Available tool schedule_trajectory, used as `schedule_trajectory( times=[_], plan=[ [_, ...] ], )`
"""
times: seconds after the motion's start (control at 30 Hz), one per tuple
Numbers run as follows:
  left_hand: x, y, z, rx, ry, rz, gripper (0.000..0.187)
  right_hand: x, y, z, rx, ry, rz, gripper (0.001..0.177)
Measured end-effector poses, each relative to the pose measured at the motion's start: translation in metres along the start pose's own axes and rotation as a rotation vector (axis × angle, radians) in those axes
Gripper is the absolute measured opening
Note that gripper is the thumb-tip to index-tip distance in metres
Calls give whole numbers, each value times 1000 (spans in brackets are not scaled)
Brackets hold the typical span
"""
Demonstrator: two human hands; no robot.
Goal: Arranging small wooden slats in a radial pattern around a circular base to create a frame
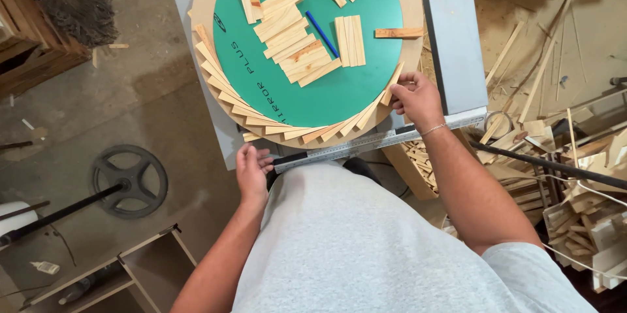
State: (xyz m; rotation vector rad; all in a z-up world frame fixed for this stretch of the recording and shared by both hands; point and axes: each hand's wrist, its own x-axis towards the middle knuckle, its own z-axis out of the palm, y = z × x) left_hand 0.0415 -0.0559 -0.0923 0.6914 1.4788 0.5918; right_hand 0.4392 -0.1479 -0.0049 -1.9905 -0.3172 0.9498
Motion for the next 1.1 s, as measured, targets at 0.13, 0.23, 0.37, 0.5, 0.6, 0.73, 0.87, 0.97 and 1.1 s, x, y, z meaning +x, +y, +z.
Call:
schedule_trajectory(
  times=[0.13, 0.23, 0.37, 0.5, 0.6, 0.73, 0.87, 0.97, 1.1],
  plan=[
    [8, -16, -1, 27, -18, -13, 28, 0, 1, 1, -19, -29, 0, 40],
    [8, -14, 2, 73, -31, -22, 25, 0, 2, 1, -26, -32, 5, 41],
    [6, -11, 6, 85, -45, -15, 24, -3, 3, 2, -28, -42, 5, 39],
    [5, -12, 7, 100, -58, -22, 23, -8, -2, 2, -38, -56, 21, 38],
    [10, -22, 6, 99, -75, -21, 23, -9, 1, 4, -36, -67, 29, 40],
    [-2, -13, 11, 74, -94, -30, 23, -17, -6, 6, -38, -70, 42, 39],
    [-5, -13, 14, 69, -144, -42, 24, -23, -10, 7, -38, -62, 49, 38],
    [-5, -14, 16, 68, -159, -50, 24, -24, -8, 7, -35, -63, 50, 37],
    [-3, -16, 16, 78, -162, -44, 24, -29, -12, 9, -26, -57, 52, 36]
  ],
)
